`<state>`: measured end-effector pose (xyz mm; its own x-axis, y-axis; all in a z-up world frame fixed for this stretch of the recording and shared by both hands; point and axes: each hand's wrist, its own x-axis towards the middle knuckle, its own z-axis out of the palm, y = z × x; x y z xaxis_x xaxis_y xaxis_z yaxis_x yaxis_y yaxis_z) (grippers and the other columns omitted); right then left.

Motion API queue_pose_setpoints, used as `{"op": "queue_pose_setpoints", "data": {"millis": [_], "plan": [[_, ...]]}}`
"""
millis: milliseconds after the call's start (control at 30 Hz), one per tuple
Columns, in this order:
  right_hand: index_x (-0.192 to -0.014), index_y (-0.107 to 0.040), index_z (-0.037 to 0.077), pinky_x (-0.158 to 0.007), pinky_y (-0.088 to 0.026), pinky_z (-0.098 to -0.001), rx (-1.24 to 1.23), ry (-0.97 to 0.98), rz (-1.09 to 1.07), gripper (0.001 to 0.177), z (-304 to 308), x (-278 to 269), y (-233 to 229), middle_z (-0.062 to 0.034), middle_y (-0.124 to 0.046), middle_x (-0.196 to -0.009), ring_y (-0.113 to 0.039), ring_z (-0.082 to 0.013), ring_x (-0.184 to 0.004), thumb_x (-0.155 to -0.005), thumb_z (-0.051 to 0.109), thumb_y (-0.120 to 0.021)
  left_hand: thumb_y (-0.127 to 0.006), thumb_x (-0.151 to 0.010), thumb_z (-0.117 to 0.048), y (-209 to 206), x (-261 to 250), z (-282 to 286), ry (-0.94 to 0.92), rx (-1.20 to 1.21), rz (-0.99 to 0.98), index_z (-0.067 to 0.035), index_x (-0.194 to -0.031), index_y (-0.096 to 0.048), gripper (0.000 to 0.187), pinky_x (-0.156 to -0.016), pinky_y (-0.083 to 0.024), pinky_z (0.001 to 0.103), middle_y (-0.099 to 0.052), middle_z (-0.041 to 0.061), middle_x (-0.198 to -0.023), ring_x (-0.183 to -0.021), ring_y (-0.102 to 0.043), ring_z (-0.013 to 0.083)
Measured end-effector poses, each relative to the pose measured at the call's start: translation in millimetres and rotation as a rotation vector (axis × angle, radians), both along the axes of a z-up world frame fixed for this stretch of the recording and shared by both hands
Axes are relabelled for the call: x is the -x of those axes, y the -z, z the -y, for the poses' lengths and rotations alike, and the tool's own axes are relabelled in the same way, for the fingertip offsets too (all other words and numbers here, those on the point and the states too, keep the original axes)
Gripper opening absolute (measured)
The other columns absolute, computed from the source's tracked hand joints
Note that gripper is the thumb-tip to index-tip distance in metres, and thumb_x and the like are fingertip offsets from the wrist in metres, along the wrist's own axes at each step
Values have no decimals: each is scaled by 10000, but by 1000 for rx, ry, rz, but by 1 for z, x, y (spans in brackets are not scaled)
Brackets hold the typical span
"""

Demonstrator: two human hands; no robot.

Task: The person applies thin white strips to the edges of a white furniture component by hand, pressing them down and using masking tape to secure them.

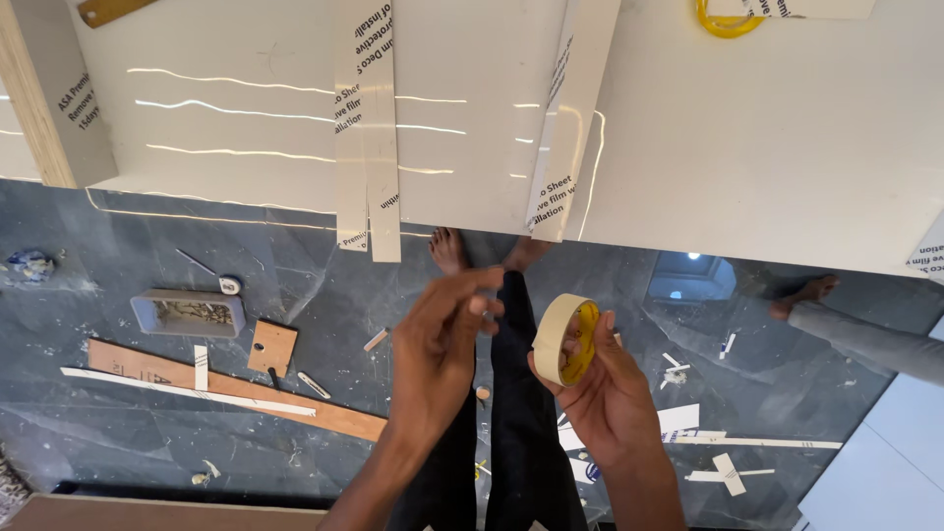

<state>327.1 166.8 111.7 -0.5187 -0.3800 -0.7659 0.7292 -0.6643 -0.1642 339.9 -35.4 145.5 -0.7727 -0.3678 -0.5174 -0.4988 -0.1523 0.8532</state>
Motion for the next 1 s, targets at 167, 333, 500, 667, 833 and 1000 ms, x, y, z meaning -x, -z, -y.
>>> {"op": "queue_pose_setpoints", "data": {"millis": [167,333,500,667,833,1000], "plan": [[-1134,-572,88,-905,-558,-426,-202,-40,134,288,14,0,-9,-47,-677,-975,-687,-152,-913,-1028,347,-505,-632,-1008,-91,-16,-22,-11,141,46,-137,-42,-1252,-711,262,-813,-621,269,-688,114,-1206,-976,-746,154],[-1243,-566,-7,-934,-518,-367,166,115,-66,258,9,-15,-5,-111,-629,-1041,-629,-189,-989,-1176,238,-522,-753,-885,-146,-16,-26,-21,96,94,-2,-32,-1198,-738,334,-781,-630,271,-720,109,-1136,-897,-750,160],[-1172,-564,-55,-1114,-382,-454,13,10,-264,245,-9,-28,-1,-137,-636,-1079,-604,-259,-1124,-1102,180,-561,-679,-942,-210,-5,-39,-23,-114,-318,216,-14,-1157,-749,299,-842,-659,289,-767,102,-1054,-945,-773,165],[-1227,-593,-63,-1306,-187,-560,-103,-207,-539,320,-23,-29,1,-154,-677,-1111,-592,-285,-1218,-1028,184,-633,-630,-947,-256,-1,-45,-14,-112,-476,243,9,-1120,-770,346,-835,-618,253,-793,90,-984,-927,-760,128],[-1146,-637,-13,-1382,-111,-599,-238,-499,-847,190,-37,-27,-9,-142,-702,-1093,-631,-288,-1250,-1030,125,-695,-806,-889,-99,6,-49,-14,-94,-283,214,55,-977,-821,178,-647,-531,274,-784,126,-922,-781,-694,137],[-1377,-564,-32,-1003,-458,-465,-329,-819,-764,455,-45,-14,-37,-131,-806,-881,-783,-234,-785,-961,129,-658,-756,-885,-22,20,-50,-13,-48,-257,161,10,-899,-732,43,-727,-600,239,-756,79,-865,-797,-720,100]]}}
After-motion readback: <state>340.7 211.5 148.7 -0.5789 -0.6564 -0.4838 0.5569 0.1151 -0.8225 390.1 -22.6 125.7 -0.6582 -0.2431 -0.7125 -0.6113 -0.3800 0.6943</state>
